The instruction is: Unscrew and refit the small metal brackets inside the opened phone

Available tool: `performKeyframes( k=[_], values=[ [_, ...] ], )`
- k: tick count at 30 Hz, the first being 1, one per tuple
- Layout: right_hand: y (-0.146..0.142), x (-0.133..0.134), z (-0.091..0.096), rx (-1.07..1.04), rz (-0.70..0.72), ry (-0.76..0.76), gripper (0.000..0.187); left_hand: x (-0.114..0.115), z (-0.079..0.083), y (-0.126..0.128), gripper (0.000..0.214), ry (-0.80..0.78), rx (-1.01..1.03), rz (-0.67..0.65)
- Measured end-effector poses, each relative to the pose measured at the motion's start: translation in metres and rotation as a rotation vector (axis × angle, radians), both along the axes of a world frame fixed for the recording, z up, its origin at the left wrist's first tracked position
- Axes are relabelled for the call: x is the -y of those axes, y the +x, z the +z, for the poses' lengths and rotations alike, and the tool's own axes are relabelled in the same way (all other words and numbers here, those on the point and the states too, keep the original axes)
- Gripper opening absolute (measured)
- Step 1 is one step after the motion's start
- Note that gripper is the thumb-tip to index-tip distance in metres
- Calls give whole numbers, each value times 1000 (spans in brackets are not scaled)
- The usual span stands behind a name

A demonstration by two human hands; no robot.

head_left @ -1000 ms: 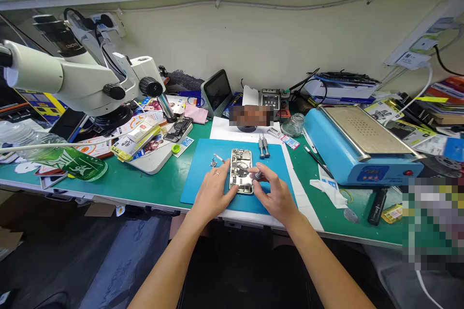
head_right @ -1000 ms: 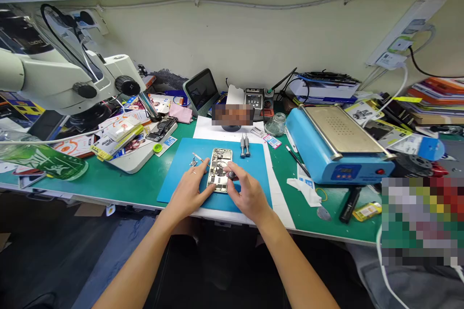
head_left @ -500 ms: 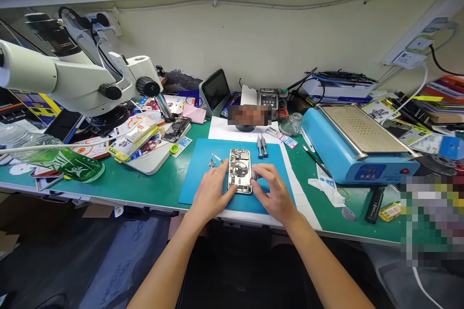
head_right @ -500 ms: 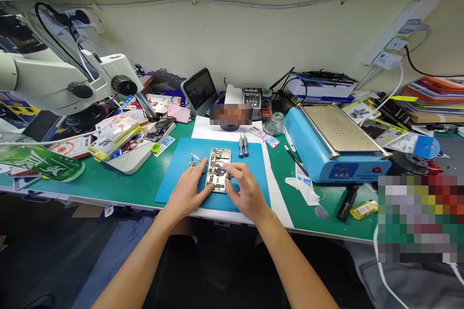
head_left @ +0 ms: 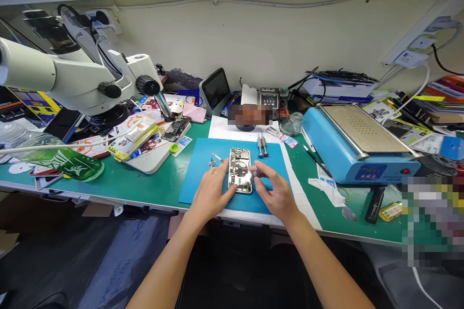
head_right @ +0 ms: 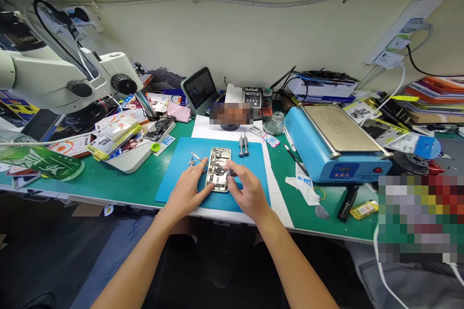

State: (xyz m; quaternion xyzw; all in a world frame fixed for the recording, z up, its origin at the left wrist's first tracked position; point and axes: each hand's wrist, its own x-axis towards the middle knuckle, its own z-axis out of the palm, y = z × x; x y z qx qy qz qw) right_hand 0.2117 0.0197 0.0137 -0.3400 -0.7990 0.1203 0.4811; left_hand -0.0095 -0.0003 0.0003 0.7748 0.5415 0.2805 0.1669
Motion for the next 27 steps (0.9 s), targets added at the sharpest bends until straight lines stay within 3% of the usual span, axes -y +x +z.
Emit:
performKeyframes(
  k=[27],
  values=[
    [1, 0, -2, -58, 23, -33, 48, 0, 1, -2, 75, -30, 7, 4]
  ],
)
